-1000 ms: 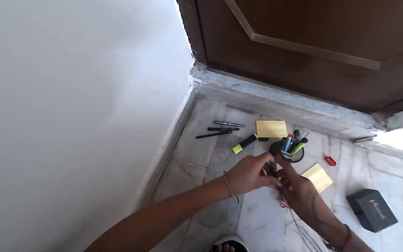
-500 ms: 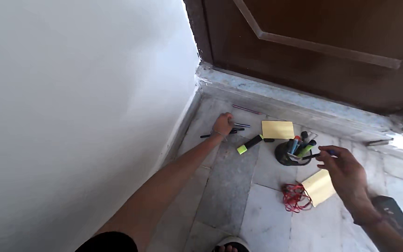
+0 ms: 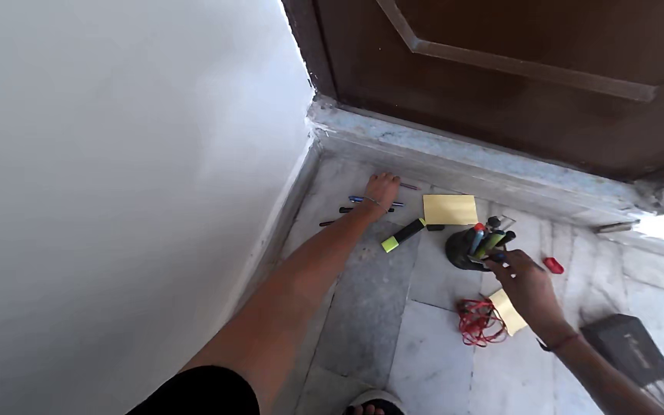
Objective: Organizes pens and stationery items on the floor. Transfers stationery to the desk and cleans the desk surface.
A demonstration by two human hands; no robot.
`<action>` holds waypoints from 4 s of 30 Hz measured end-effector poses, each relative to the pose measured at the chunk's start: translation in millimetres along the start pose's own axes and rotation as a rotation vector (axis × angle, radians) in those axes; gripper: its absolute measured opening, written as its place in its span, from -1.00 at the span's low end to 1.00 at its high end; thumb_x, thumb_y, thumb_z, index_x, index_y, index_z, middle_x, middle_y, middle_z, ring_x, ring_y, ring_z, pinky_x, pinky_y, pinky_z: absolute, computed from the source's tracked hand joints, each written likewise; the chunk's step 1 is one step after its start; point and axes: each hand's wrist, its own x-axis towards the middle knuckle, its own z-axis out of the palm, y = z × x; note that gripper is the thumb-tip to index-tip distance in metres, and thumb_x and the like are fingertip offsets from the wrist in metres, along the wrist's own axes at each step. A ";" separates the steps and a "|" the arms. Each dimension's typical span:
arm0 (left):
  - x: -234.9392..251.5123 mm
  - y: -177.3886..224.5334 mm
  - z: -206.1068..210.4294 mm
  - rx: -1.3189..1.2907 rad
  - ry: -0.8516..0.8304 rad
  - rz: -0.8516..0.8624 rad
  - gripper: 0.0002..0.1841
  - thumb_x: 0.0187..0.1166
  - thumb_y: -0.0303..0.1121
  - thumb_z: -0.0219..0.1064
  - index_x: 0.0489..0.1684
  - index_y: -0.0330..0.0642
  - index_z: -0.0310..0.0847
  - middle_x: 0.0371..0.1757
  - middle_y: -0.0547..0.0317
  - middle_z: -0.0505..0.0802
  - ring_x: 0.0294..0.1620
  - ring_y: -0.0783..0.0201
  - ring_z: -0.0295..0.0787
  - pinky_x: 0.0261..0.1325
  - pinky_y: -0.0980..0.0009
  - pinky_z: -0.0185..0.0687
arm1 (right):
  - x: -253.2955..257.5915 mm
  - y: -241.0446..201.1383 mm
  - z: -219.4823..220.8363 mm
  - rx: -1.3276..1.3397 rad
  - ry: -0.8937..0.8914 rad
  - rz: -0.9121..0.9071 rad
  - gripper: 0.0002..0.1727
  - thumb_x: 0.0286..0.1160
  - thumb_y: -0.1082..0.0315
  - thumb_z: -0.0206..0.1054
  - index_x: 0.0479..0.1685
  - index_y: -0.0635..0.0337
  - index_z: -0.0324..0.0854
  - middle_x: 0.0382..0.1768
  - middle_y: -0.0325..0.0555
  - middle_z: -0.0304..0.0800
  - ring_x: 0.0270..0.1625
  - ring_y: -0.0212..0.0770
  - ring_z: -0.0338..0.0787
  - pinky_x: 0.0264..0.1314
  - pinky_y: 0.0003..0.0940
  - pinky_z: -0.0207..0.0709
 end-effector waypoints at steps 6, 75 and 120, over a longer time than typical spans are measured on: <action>3.8 -8.9 -1.5 0.011 0.020 0.058 -0.51 0.67 -0.55 0.27 0.61 -0.30 0.44 0.61 -0.25 0.55 0.65 -0.29 0.42 0.53 -0.20 0.40 | -14.5 -4.4 -4.9 0.024 0.128 0.038 -0.45 0.42 0.43 0.55 0.40 0.45 0.56 0.14 0.37 0.67 -0.25 0.15 0.80 -0.25 0.05 0.69; -148.5 36.5 55.5 -0.519 0.090 -0.202 -0.43 0.59 -0.31 0.47 0.57 -0.30 0.50 0.60 -0.32 0.56 0.56 -0.27 0.54 0.59 -0.13 0.43 | -10.4 -47.2 -58.9 0.112 0.351 -0.066 -0.79 0.69 0.43 0.27 -0.01 0.41 0.76 -0.14 0.22 0.76 -0.26 0.07 0.80 -0.15 0.04 0.72; -207.6 -2.3 39.7 -0.602 0.136 -0.206 -0.63 0.69 -0.42 0.31 0.42 -0.35 0.63 0.48 -0.28 0.68 0.50 -0.26 0.59 0.56 -0.14 0.44 | -1.0 -14.5 -19.6 -0.007 0.118 -0.180 -0.63 0.62 0.62 0.24 0.39 0.39 0.59 0.14 0.39 0.75 0.03 0.35 0.83 0.07 0.30 0.66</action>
